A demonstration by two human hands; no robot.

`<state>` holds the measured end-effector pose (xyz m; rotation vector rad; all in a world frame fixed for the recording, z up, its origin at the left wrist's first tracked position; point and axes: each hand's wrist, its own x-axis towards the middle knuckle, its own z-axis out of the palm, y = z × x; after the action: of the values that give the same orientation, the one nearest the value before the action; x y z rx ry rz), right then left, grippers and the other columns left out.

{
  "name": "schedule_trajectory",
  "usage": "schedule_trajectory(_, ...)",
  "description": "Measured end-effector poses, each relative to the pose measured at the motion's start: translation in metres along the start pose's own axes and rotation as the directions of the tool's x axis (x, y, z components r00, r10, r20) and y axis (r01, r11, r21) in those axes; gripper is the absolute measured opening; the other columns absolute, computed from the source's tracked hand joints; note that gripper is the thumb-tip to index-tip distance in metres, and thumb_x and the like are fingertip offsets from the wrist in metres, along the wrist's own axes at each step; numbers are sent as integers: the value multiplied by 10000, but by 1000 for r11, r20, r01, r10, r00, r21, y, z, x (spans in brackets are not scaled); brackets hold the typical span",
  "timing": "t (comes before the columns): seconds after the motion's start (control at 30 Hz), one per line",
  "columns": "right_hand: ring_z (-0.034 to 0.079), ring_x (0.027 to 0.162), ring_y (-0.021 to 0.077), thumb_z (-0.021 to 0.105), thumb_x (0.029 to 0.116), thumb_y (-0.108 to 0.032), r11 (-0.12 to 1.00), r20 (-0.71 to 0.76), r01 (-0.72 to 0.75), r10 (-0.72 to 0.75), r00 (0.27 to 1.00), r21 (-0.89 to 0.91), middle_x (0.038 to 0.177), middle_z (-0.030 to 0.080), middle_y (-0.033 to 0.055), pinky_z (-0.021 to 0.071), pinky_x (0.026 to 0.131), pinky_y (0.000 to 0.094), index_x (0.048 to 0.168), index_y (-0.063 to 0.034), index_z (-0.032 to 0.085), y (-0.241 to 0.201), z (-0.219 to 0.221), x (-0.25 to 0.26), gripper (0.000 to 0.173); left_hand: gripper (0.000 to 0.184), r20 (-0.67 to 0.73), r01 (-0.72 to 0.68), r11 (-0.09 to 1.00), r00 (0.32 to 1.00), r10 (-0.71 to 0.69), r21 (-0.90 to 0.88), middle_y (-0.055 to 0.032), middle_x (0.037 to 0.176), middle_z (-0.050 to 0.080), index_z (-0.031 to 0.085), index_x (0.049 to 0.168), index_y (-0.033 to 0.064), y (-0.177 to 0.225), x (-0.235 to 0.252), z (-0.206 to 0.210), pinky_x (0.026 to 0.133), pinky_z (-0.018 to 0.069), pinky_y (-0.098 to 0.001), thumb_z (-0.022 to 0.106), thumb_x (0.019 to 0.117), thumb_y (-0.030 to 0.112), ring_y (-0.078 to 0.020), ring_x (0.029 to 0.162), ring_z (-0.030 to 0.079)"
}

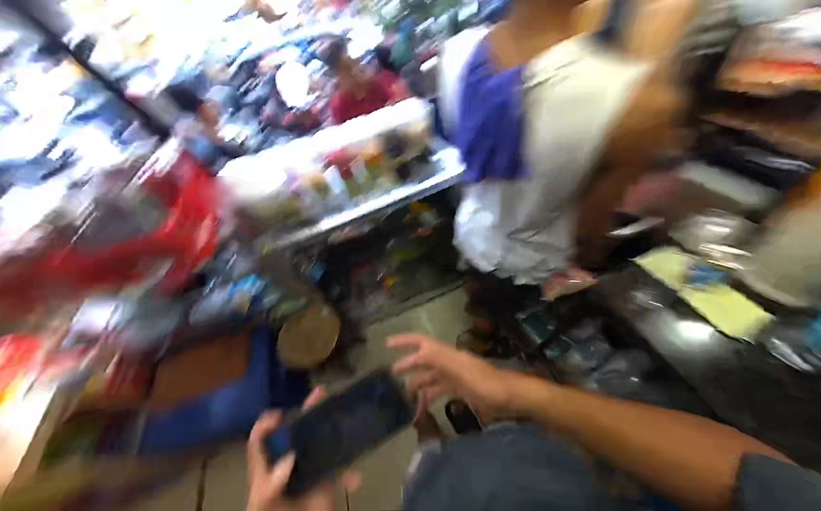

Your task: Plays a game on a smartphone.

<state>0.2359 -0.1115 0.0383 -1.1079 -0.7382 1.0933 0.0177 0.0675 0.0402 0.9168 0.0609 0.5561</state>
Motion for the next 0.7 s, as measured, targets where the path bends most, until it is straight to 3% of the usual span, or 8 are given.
schedule_trajectory(0.03, 698, 1023, 205, 360, 1048, -602, 999, 128, -10, 4, 992, 48, 1235, 667, 51, 619, 798, 419, 1557, -186, 346, -12, 23, 19, 658, 420, -24, -63, 998, 998, 62, -21, -141, 1481, 556, 552, 1402, 302, 7, -6, -2, 635, 638, -427, 596, 985, 274, -342, 1139, 690)
schedule_trajectory(0.1, 675, 1115, 254, 331, 1069, -574, 997, 285, 16, -37, 958, 76, 1351, 609, 117, 625, 838, 428, 1569, -160, 327, -17, 55, 48, 650, 450, -53, -168, 984, 985, 165, -56, -195, 1500, 511, 494, 1418, 271, 19, -18, -13, 661, 631, -465, 585, 979, 233, -400, 1127, 675)
schedule_trajectory(0.2, 657, 1114, 257, 407, 1061, -522, 991, 235, 78, -101, 967, 108, 1306, 602, 154, 597, 895, 442, 1505, -162, 433, 0, 92, 67, 572, 475, -124, -272, 956, 958, 258, -107, -221, 1523, 465, 425, 1412, 257, 26, -42, -24, 698, 621, -518, 563, 965, 174, -451, 1122, 659)
schedule_trajectory(0.33, 707, 987, 264, 412, 1058, -396, 977, 213, 24, -70, 974, 212, 1188, 652, 162, 636, 714, 422, 1381, -160, 515, 20, 127, 83, 413, 463, -164, -327, 944, 935, 315, -49, -206, 1532, 460, 412, 1390, 257, 35, -65, -41, 725, 627, -521, 547, 966, 127, -446, 1156, 650)
schedule_trajectory(0.4, 719, 917, 293, 407, 1059, -344, 970, 260, 2, -67, 963, 243, 1193, 643, 187, 631, 606, 411, 1391, -179, 483, 20, 132, 87, 379, 486, -177, -331, 943, 929, 324, -13, -197, 1519, 478, 417, 1392, 254, 37, -64, -50, 793, 615, -551, 547, 951, 99, -433, 1219, 620)
schedule_trajectory(0.47, 721, 880, 299, 421, 1046, -299, 968, 296, -17, -60, 953, 251, 1205, 631, 197, 626, 575, 399, 1431, -200, 442, 22, 131, 88, 398, 503, -199, -328, 944, 927, 316, -30, -210, 1498, 493, 430, 1395, 243, 35, -63, -55, 827, 599, -580, 549, 936, 77, -442, 1257, 590)
schedule_trajectory(0.6, 719, 918, 280, 444, 1033, -259, 963, 277, -35, -42, 960, 266, 1216, 635, 190, 629, 599, 378, 1415, -184, 466, 28, 111, 81, 391, 526, -193, -283, 958, 943, 271, -37, -204, 1513, 477, 421, 1397, 251, 23, -61, -49, 848, 591, -591, 589, 926, 89, -447, 1268, 580)
schedule_trajectory(0.7, 703, 972, 230, 421, 1014, -236, 967, 213, 10, -66, 975, 256, 1184, 646, 145, 631, 711, 375, 1360, -164, 518, 29, 93, 70, 366, 533, -165, -253, 967, 955, 247, -15, -202, 1533, 455, 415, 1409, 251, 13, -58, -34, 851, 591, -593, 600, 934, 96, -457, 1272, 574)
